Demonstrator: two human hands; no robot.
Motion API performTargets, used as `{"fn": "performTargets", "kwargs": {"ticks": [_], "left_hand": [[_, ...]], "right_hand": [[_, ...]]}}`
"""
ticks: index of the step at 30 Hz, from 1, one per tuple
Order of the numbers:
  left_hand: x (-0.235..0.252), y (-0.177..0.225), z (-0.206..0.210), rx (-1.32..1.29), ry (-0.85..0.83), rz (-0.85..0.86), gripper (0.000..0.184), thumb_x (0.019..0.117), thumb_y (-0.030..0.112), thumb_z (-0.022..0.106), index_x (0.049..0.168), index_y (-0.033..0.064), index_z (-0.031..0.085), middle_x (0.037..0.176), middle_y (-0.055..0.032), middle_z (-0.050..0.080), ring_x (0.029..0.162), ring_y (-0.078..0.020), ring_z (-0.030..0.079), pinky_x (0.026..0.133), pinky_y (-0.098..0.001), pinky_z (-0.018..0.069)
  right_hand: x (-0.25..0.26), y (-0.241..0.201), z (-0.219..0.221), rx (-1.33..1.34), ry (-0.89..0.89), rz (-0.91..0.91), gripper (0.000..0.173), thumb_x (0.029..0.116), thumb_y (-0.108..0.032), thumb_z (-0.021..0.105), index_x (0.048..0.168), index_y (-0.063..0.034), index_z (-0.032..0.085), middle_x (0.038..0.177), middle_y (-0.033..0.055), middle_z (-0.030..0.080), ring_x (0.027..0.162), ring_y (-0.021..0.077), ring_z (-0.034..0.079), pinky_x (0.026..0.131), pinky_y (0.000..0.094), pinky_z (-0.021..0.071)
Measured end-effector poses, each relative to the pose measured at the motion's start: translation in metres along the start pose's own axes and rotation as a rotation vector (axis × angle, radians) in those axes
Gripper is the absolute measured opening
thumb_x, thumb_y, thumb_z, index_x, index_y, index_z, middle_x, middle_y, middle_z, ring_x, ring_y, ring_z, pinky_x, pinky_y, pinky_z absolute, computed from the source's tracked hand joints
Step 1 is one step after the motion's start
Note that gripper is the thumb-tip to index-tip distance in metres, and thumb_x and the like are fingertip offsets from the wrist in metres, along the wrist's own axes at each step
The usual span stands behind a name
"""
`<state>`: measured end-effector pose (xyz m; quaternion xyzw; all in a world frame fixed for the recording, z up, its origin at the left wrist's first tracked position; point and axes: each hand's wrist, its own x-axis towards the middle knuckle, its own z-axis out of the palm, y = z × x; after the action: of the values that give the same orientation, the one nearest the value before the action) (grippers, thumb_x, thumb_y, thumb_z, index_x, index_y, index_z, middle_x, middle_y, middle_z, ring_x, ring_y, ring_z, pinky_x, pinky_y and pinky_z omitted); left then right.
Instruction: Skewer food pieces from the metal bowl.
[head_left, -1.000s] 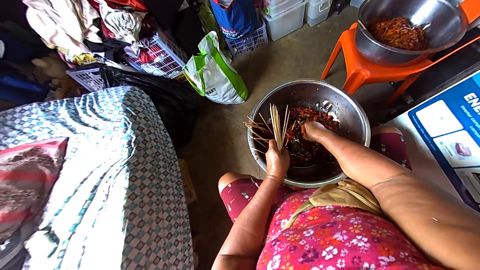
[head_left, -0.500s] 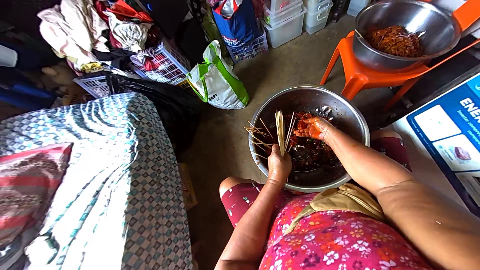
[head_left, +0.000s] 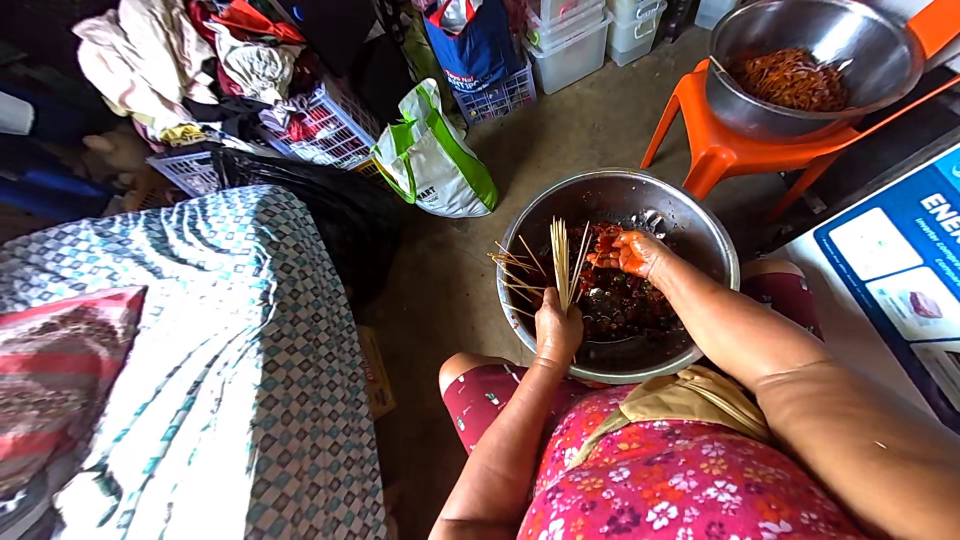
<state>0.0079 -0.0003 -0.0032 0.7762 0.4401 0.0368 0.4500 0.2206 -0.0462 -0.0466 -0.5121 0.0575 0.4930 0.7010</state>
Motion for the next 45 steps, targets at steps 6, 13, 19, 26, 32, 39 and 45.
{"fn": "performTargets", "kwargs": {"ticks": [6,13,19,26,32,39,45], "left_hand": [[-0.001,0.0,-0.001,-0.001,0.001,0.022,0.033,0.0971,0.008,0.057,0.128,-0.0021,0.054,0.09,-0.0128,0.069,0.076,-0.0216,0.07,0.074,-0.0406,0.0591],[-0.001,-0.003,0.0,-0.021,0.021,0.036,0.031,0.0973,0.009,0.057,0.127,-0.0022,0.055,0.089,-0.0114,0.069,0.074,-0.0202,0.07,0.073,-0.0388,0.0593],[0.001,-0.003,0.001,-0.019,0.014,0.026,0.03,0.0978,0.009,0.056,0.126,-0.0015,0.055,0.089,-0.0116,0.069,0.075,-0.0205,0.07,0.073,-0.0391,0.0593],[0.001,-0.004,0.001,-0.031,-0.002,0.043,0.031,0.0968,0.009,0.058,0.126,-0.0012,0.055,0.087,-0.011,0.069,0.072,-0.0201,0.069,0.071,-0.0389,0.0589],[0.002,-0.006,0.003,-0.062,-0.014,0.054,0.03,0.0973,0.009,0.057,0.125,-0.0011,0.055,0.084,-0.0094,0.069,0.069,-0.0189,0.069,0.069,-0.0378,0.059],[0.003,-0.005,0.003,-0.037,-0.014,0.02,0.035,0.0976,0.008,0.056,0.131,-0.0015,0.054,0.088,-0.011,0.07,0.074,-0.0199,0.07,0.072,-0.0385,0.06],[0.002,-0.004,0.002,-0.029,-0.018,0.016,0.035,0.0975,0.008,0.056,0.131,-0.0014,0.054,0.088,-0.0113,0.069,0.073,-0.0202,0.07,0.072,-0.039,0.0593]], "right_hand": [[-0.005,-0.004,0.001,-0.037,-0.035,0.017,0.02,0.1054,-0.01,0.037,0.12,-0.0027,0.05,0.096,0.0126,0.062,0.08,0.0253,0.068,0.079,0.0445,0.0609],[-0.007,-0.007,-0.002,-0.171,-0.121,0.026,0.034,0.099,0.006,0.033,0.129,0.0019,0.049,0.106,0.0146,0.062,0.087,0.0257,0.069,0.084,0.0436,0.0599],[0.001,0.003,-0.007,-0.399,-0.102,0.009,0.032,0.101,0.004,0.047,0.131,-0.0005,0.056,0.111,0.0157,0.065,0.084,0.0267,0.07,0.074,0.0431,0.0613],[0.0,0.0,0.0,-0.192,0.127,-0.026,0.031,0.0993,0.002,0.058,0.13,-0.002,0.056,0.107,0.0149,0.066,0.08,0.0224,0.07,0.07,0.036,0.061],[-0.002,0.005,0.004,-0.198,0.077,-0.071,0.029,0.1088,-0.02,0.05,0.129,0.0007,0.055,0.097,0.0135,0.065,0.077,0.0236,0.07,0.071,0.0388,0.0623],[-0.006,0.005,0.007,-0.159,0.029,-0.107,0.024,0.1055,-0.006,0.05,0.127,0.0046,0.054,0.095,0.0125,0.063,0.077,0.0224,0.07,0.075,0.0394,0.0628],[-0.001,0.002,0.003,-0.091,0.031,-0.14,0.023,0.1041,-0.001,0.05,0.127,0.004,0.054,0.099,0.0113,0.06,0.083,0.0209,0.067,0.08,0.0387,0.0614]]}}
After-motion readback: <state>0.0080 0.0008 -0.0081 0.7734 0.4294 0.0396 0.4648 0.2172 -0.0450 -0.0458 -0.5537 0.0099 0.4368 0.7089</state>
